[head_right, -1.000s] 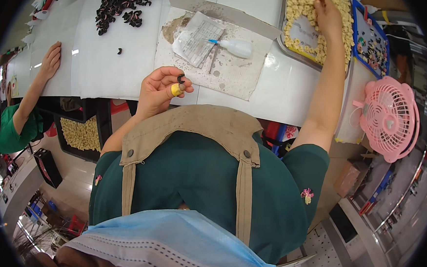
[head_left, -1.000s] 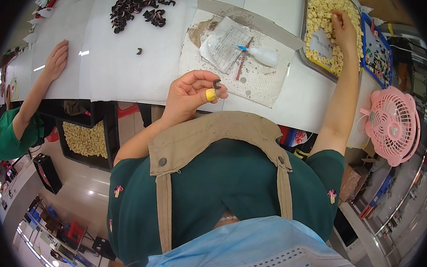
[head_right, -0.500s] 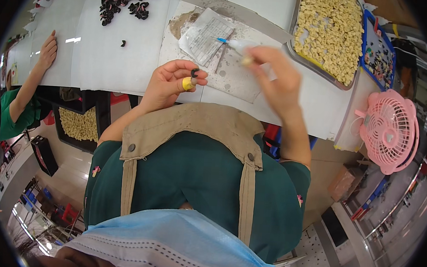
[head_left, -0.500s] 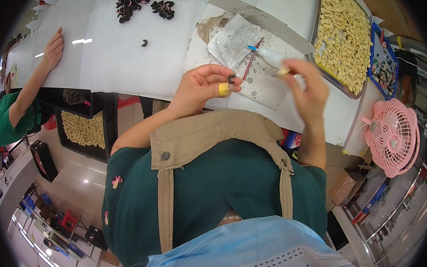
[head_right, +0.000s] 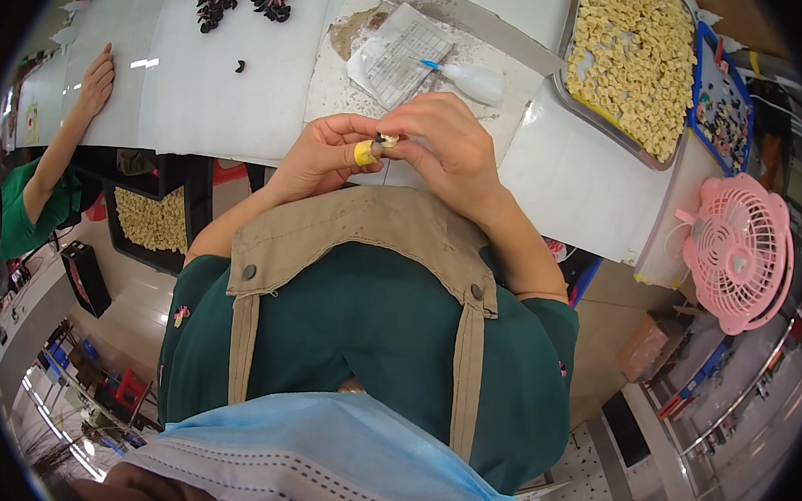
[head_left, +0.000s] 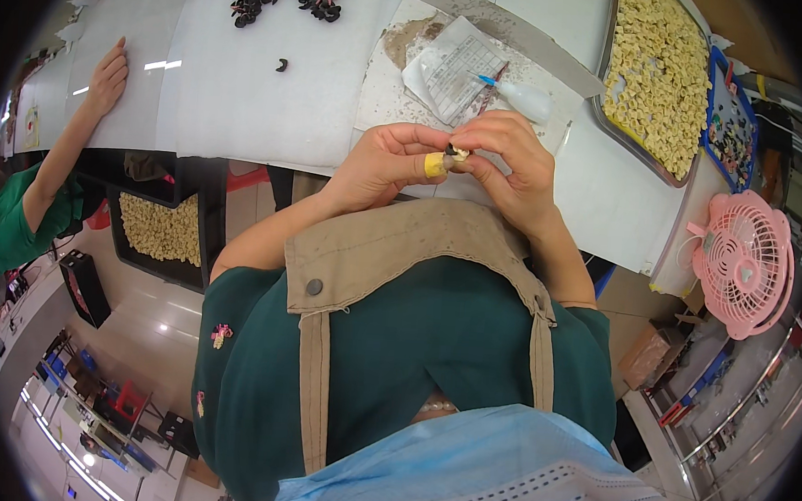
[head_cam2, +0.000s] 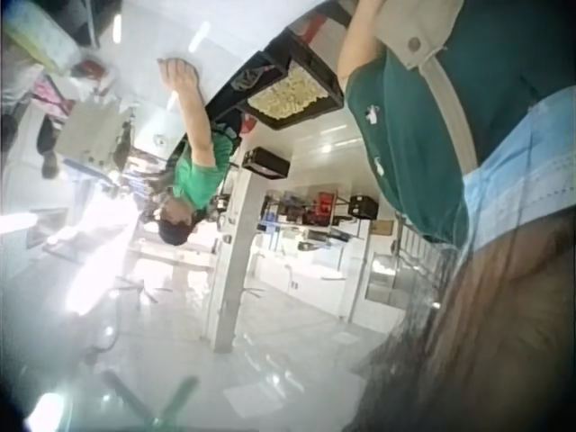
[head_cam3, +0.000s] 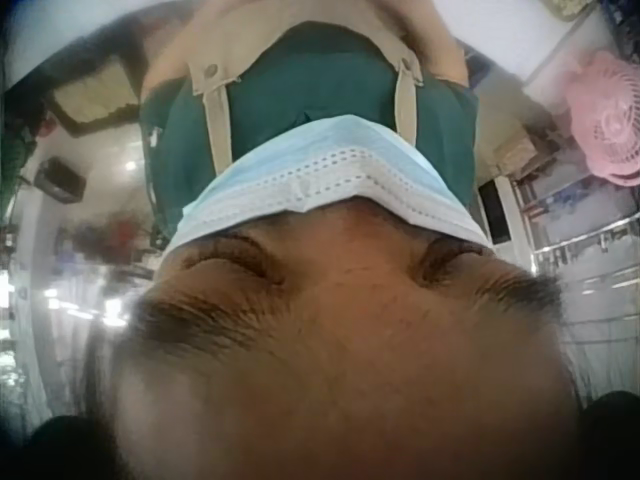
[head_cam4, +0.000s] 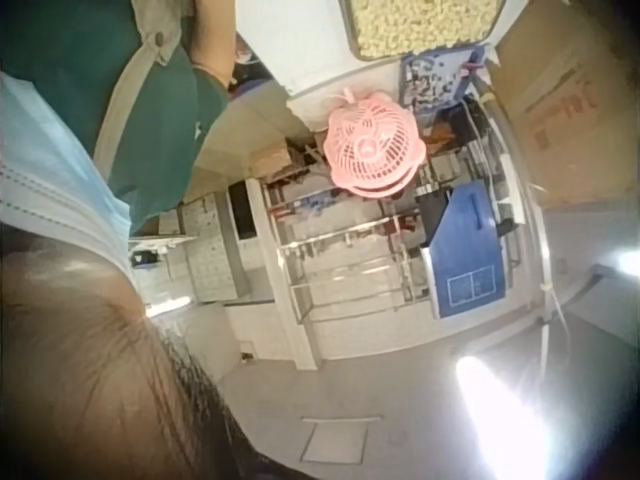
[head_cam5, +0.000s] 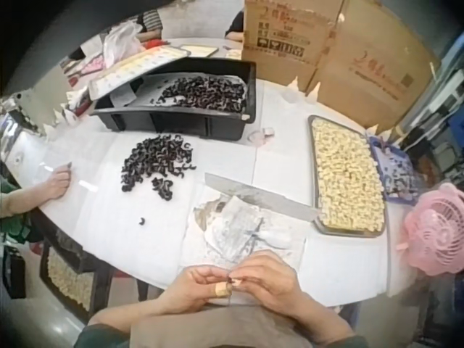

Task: The person applies glue to curved pieces using a squeeze bottle, attaches small pieces to them by hand, and places the assembled items on the table.

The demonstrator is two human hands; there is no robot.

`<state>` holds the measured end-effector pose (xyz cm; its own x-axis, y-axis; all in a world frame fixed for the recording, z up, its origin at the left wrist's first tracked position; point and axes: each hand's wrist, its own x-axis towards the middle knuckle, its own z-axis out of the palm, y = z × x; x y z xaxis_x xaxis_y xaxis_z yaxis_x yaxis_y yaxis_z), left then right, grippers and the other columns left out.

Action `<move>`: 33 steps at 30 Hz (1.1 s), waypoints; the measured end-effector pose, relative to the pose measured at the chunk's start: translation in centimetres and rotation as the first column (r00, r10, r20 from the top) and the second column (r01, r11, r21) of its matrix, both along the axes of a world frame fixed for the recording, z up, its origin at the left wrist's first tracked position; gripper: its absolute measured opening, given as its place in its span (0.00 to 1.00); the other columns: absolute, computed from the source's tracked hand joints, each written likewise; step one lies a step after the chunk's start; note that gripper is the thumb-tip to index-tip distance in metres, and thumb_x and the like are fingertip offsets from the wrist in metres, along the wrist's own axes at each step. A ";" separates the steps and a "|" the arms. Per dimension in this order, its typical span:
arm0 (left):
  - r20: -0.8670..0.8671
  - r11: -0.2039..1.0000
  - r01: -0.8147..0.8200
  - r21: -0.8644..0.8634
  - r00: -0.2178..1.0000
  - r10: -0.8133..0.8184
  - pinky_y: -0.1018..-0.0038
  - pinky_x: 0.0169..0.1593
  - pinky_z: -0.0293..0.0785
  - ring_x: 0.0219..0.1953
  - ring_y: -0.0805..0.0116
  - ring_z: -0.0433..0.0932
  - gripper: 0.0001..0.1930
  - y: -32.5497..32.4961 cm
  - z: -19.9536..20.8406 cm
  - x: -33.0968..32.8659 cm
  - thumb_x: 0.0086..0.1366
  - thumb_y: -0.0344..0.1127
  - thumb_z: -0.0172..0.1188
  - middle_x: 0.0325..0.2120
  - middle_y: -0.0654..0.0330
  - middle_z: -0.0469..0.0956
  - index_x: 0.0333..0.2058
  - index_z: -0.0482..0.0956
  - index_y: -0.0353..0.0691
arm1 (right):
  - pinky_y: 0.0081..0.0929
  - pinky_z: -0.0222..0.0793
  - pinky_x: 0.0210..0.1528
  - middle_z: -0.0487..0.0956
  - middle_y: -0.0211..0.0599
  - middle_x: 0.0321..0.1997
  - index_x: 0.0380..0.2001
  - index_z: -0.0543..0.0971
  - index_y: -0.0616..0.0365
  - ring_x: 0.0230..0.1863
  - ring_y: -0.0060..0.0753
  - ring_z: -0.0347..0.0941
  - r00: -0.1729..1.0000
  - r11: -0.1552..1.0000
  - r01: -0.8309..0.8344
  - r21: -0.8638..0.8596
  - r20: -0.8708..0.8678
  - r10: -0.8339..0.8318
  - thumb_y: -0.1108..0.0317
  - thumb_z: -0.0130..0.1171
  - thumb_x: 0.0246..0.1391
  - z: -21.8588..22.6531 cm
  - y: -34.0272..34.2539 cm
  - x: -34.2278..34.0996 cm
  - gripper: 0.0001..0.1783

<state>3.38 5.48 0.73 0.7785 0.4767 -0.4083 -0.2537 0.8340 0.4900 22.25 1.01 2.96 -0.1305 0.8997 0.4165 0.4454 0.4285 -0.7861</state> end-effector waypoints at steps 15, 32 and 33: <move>0.014 0.935 0.194 0.296 0.978 -0.208 0.81 0.43 0.69 0.37 0.79 0.74 0.13 0.6 0.4 -0.3 0.53 0.29 0.63 0.33 0.64 0.76 0.38 0.74 0.35 | 0.30 0.68 0.42 0.76 0.32 0.34 0.30 0.79 0.57 0.40 0.37 0.70 0.986 0.982 -0.150 -0.111 -0.083 0.142 0.78 0.64 0.32 1.4 -0.9 -0.1 0.14; 0.170 0.930 -0.027 0.367 0.985 -0.038 0.73 0.50 0.66 0.43 0.70 0.71 0.13 -0.8 -0.4 0.1 0.61 0.37 0.55 0.39 0.58 0.73 0.40 0.74 0.34 | 0.20 0.70 0.30 0.76 0.36 0.31 0.34 0.76 0.59 0.28 0.30 0.72 0.980 0.999 -0.033 -0.035 -0.195 0.026 0.78 0.65 0.34 1.7 -0.9 -1.4 0.18; 0.207 0.980 -0.034 0.194 0.978 -0.007 0.71 0.51 0.65 0.43 0.68 0.71 0.14 -0.9 0.0 0.1 0.61 0.38 0.54 0.39 0.57 0.73 0.40 0.74 0.33 | 0.20 0.70 0.29 0.76 0.35 0.30 0.34 0.76 0.60 0.27 0.29 0.73 0.989 1.000 -0.006 0.003 -0.144 0.007 0.79 0.65 0.35 1.6 -0.8 -1.4 0.18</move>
